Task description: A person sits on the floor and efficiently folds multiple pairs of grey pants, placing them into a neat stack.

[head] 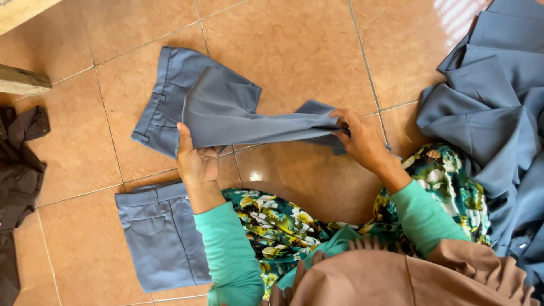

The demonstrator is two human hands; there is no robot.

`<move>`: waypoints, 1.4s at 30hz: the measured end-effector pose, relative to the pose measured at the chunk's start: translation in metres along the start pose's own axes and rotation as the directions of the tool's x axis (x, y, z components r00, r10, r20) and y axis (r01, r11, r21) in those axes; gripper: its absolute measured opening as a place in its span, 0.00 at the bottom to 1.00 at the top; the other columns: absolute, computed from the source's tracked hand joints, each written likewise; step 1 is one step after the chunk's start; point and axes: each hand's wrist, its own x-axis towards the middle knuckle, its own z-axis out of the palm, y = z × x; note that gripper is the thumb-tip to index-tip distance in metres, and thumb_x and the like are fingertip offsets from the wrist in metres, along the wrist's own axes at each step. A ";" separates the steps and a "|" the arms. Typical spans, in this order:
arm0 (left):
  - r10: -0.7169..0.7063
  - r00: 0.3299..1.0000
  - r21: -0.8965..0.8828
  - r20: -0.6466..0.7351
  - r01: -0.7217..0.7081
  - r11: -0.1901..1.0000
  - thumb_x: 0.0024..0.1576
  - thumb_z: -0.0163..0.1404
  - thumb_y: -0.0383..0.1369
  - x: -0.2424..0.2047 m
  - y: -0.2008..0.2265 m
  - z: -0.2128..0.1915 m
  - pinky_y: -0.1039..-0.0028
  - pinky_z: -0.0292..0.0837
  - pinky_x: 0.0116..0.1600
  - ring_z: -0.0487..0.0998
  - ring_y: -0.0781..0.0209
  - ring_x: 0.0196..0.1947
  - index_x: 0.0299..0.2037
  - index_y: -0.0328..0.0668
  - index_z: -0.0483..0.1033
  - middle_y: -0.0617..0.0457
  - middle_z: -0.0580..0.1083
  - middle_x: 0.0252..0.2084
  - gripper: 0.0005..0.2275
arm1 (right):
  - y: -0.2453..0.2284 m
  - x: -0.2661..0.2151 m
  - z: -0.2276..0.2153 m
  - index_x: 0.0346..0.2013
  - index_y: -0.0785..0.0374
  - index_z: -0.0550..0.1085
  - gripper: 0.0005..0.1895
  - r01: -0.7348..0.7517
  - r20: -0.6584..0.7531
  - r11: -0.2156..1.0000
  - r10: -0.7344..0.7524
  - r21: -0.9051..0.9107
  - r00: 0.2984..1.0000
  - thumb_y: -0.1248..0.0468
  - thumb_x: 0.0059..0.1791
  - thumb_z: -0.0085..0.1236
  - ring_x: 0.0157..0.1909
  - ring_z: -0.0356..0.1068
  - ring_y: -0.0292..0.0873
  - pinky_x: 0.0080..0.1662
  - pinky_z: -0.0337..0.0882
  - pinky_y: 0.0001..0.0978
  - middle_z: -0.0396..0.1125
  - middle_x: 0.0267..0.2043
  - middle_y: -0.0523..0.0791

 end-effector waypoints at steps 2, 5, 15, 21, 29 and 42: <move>-0.018 1.000 0.046 0.023 0.017 0.999 0.58 0.58 0.45 0.014 0.003 0.001 0.33 0.72 0.57 0.82 0.37 0.49 0.55 0.30 0.74 0.35 0.78 0.50 0.24 | 0.012 0.000 0.007 0.64 0.54 0.69 0.35 -0.162 0.163 0.987 0.157 0.015 0.974 0.73 0.43 0.66 0.40 0.72 0.52 0.46 0.71 0.47 0.70 0.31 0.46; -0.023 0.993 0.086 0.113 0.014 0.996 0.59 0.57 0.45 0.059 0.009 0.003 0.33 0.70 0.60 0.82 0.37 0.50 0.54 0.34 0.75 0.38 0.80 0.49 0.22 | 0.034 0.037 0.000 0.40 0.65 0.80 0.11 0.030 0.057 0.999 -0.029 -0.013 0.998 0.75 0.44 0.66 0.42 0.72 0.59 0.46 0.73 0.48 0.69 0.36 0.53; 0.163 0.938 -0.205 0.304 -0.103 0.973 0.60 0.53 0.40 0.022 0.013 -0.013 0.64 0.77 0.59 0.81 0.55 0.51 0.57 0.37 0.74 0.47 0.79 0.53 0.19 | -0.035 0.052 -0.075 0.44 0.73 0.84 0.18 0.225 -0.143 0.970 -0.236 -0.090 0.961 0.87 0.46 0.56 0.45 0.60 0.50 0.44 0.64 0.36 0.62 0.44 0.52; -0.314 0.933 -0.155 -0.176 0.289 0.945 0.66 0.46 0.47 0.059 -0.099 -0.078 0.44 0.36 0.76 0.37 0.40 0.78 0.77 0.37 0.34 0.39 0.36 0.79 0.38 | 0.080 -0.064 0.029 0.34 0.48 0.81 0.11 0.083 0.138 0.918 -0.031 -0.389 0.990 0.69 0.47 0.55 0.49 0.62 0.49 0.46 0.68 0.41 0.63 0.44 0.41; 0.496 0.768 0.652 -0.405 -0.138 0.745 0.57 0.59 0.27 0.039 -0.172 -0.099 0.57 0.55 0.69 0.57 0.36 0.66 0.72 0.40 0.44 0.27 0.50 0.66 0.38 | 0.151 -0.066 -0.003 0.53 0.50 0.78 0.16 -0.661 -0.079 0.740 0.657 -0.127 0.750 0.61 0.50 0.63 0.49 0.74 0.54 0.48 0.73 0.52 0.71 0.46 0.47; 0.296 0.910 0.953 0.292 -0.303 -0.009 0.55 0.53 0.30 -0.021 -0.234 -0.067 0.60 0.71 0.58 0.74 0.46 0.54 0.52 0.63 0.75 0.51 0.64 0.54 0.16 | 0.158 -0.053 0.024 0.56 0.42 0.76 0.25 -0.904 0.038 0.425 0.904 0.048 0.427 0.53 0.45 0.70 0.46 0.76 0.48 0.40 0.77 0.51 0.74 0.39 0.40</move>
